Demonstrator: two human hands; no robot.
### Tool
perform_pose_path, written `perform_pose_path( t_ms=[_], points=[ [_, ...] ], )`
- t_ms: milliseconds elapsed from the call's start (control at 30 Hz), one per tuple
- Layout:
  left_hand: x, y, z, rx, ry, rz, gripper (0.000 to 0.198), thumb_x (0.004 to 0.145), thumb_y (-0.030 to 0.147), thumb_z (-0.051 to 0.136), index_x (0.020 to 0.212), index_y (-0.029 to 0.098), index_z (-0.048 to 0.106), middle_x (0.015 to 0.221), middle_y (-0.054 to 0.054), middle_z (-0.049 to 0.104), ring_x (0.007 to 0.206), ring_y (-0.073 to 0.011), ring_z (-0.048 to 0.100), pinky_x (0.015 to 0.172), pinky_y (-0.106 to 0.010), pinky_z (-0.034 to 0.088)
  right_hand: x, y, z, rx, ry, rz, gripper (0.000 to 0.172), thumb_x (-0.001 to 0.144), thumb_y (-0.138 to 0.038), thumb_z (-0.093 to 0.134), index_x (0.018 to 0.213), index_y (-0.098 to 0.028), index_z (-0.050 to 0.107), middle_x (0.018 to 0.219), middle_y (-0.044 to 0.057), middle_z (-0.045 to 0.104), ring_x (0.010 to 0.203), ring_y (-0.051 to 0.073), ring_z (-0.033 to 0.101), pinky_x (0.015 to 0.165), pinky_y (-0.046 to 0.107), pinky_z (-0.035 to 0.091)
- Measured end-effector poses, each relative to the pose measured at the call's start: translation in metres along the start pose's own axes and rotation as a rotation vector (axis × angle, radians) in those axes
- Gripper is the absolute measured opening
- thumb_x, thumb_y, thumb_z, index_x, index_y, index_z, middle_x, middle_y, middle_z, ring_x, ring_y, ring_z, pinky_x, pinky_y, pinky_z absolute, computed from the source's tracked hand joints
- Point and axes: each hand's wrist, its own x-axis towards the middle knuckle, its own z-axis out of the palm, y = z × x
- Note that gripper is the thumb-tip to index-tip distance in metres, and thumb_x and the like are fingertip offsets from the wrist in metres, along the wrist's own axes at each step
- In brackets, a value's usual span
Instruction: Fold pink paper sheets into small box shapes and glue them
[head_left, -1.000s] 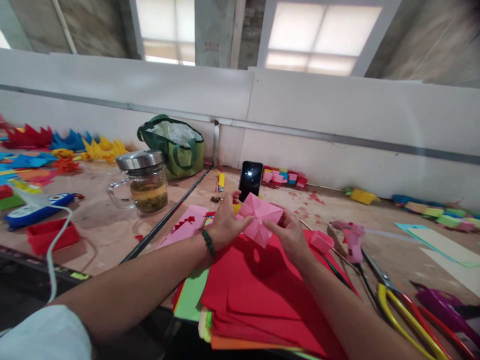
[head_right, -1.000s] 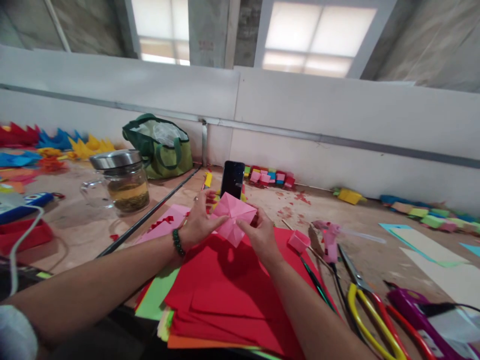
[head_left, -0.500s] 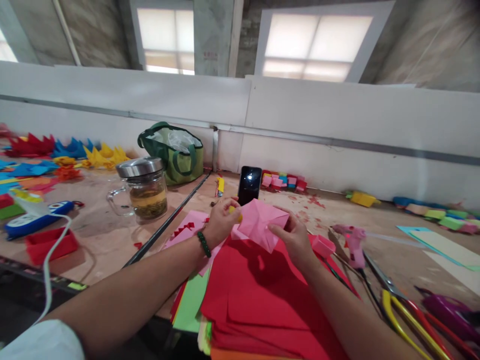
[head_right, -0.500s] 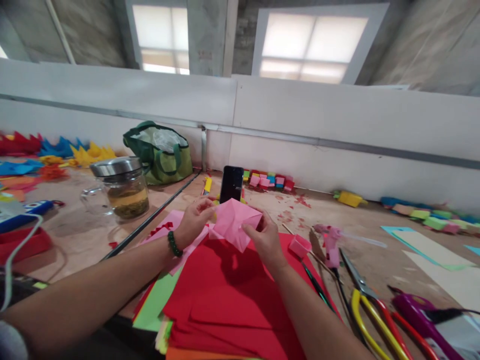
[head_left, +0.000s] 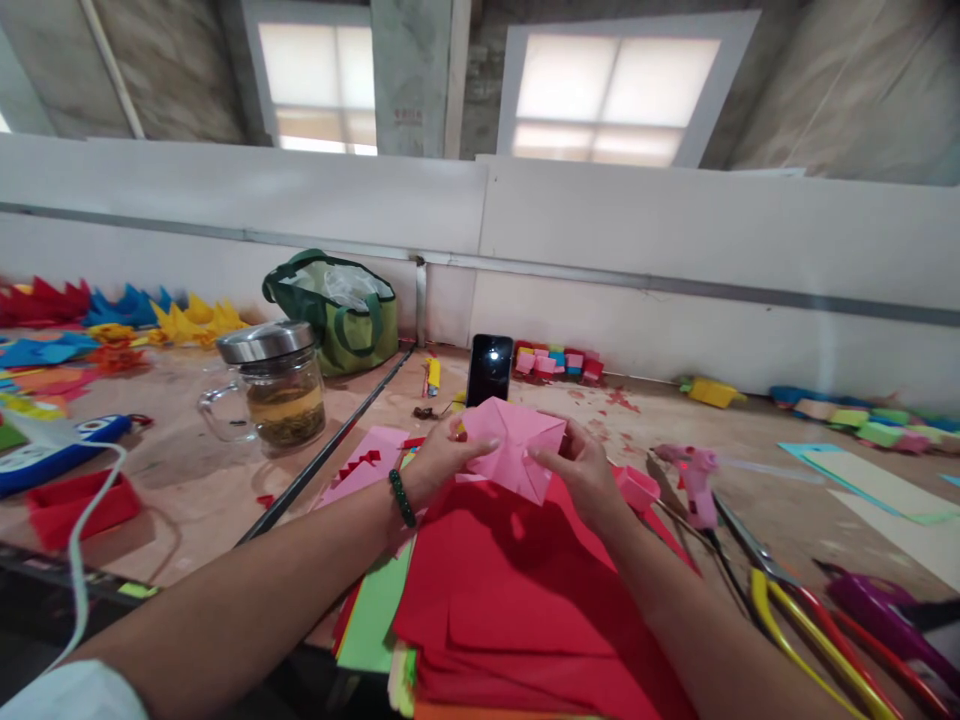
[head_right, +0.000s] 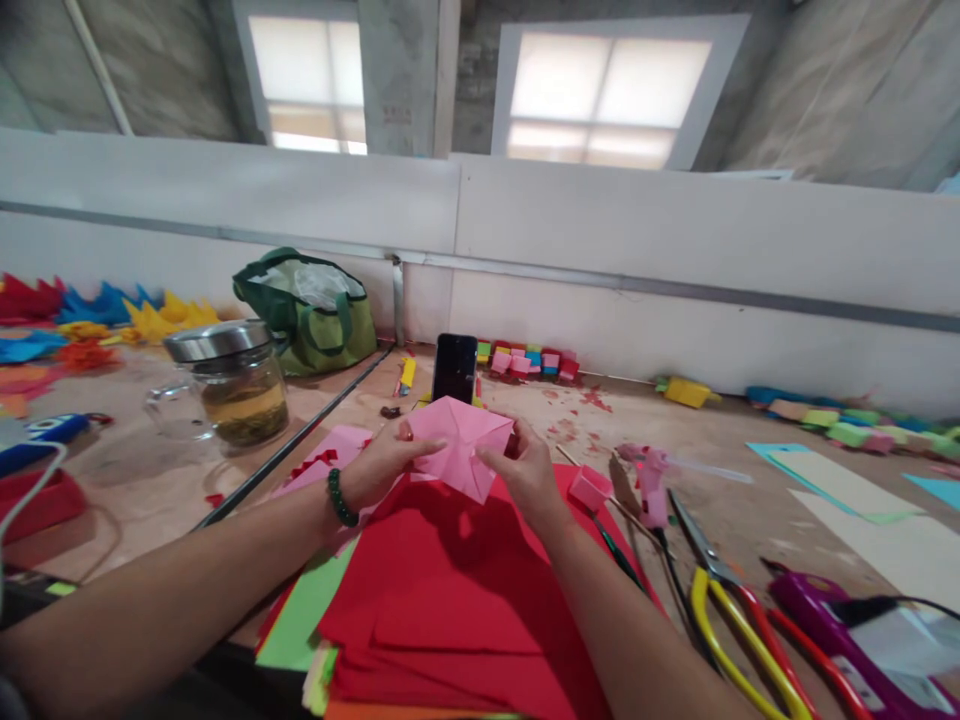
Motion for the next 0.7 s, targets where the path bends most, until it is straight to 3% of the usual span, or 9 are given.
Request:
perform_pose_path(
  t_ms=[67,133,267,333,433,500,600,700],
  points=[
    [-0.002,-0.002,0.004,-0.052,-0.022,-0.003,0.042,0.060,0.034,0.080,0.093,0.012,0.064,0.073,-0.004,0.065,0.063,-0.0146,0.061,0.060,-0.026,0.049,0.000,0.002,0.001,-0.022,-0.030,-0.003,0.050,0.063,-0.032,0.075,0.107,-0.020,0.055,0.084,0.003,0.069,0.073,0.020,0.065,0.067,0.034,0.052],
    [-0.002,-0.004,0.006,-0.102,0.009,0.002,0.040,0.063,0.036,0.078,0.092,0.012,0.066,0.072,-0.004,0.066,0.061,-0.0148,0.060,0.060,-0.028,0.049,0.000,0.004,-0.001,-0.128,0.051,-0.061,0.052,0.063,-0.033,0.073,0.110,-0.021,0.052,0.082,0.002,0.066,0.070,0.019,0.063,0.065,0.034,0.051],
    [-0.002,-0.003,0.006,-0.087,0.074,0.056,0.029,0.065,0.034,0.077,0.082,0.012,0.066,0.069,-0.002,0.065,0.059,-0.0128,0.057,0.059,-0.025,0.046,-0.001,0.003,-0.007,-0.574,0.332,-0.417,0.023,0.071,-0.032,0.070,0.087,-0.021,0.057,0.079,0.001,0.057,0.069,0.017,0.054,0.066,0.032,0.046],
    [-0.003,-0.001,0.006,-0.033,0.088,0.088,0.024,0.065,0.032,0.076,0.072,0.012,0.064,0.063,0.000,0.062,0.057,-0.0115,0.054,0.058,-0.024,0.044,-0.003,0.001,-0.007,-0.731,0.268,-0.519,0.015,0.079,-0.034,0.064,0.075,-0.021,0.058,0.074,0.001,0.055,0.069,0.016,0.052,0.067,0.032,0.044],
    [-0.006,0.002,0.008,0.067,0.078,0.109,0.023,0.066,0.032,0.075,0.070,0.012,0.063,0.059,0.001,0.059,0.055,-0.0110,0.050,0.056,-0.023,0.042,-0.006,0.001,-0.003,-0.840,0.145,-0.472,0.019,0.083,-0.037,0.061,0.072,-0.021,0.061,0.069,0.001,0.055,0.066,0.017,0.052,0.064,0.031,0.042],
    [-0.008,0.005,0.010,0.127,0.087,0.112,0.022,0.067,0.031,0.073,0.074,0.012,0.064,0.064,0.000,0.060,0.058,-0.0115,0.051,0.058,-0.024,0.042,-0.006,0.003,-0.001,-0.875,0.174,-0.447,0.013,0.080,-0.032,0.063,0.077,-0.020,0.060,0.071,0.001,0.056,0.066,0.018,0.052,0.063,0.031,0.042],
    [-0.010,0.008,0.011,0.215,0.109,0.129,0.020,0.071,0.030,0.069,0.078,0.012,0.064,0.071,-0.002,0.062,0.063,-0.0125,0.052,0.062,-0.024,0.043,-0.005,0.005,-0.002,-0.908,0.272,-0.544,0.006,0.077,-0.022,0.060,0.082,-0.019,0.058,0.080,0.005,0.057,0.072,0.019,0.052,0.066,0.033,0.043],
    [-0.010,0.008,0.012,0.239,0.090,0.141,0.017,0.073,0.029,0.066,0.077,0.013,0.063,0.074,-0.002,0.062,0.065,-0.0130,0.053,0.064,-0.025,0.044,-0.005,0.004,-0.005,-0.893,0.213,-0.593,0.011,0.080,-0.017,0.053,0.085,-0.020,0.062,0.084,0.006,0.058,0.077,0.020,0.053,0.070,0.033,0.043]
  ],
)
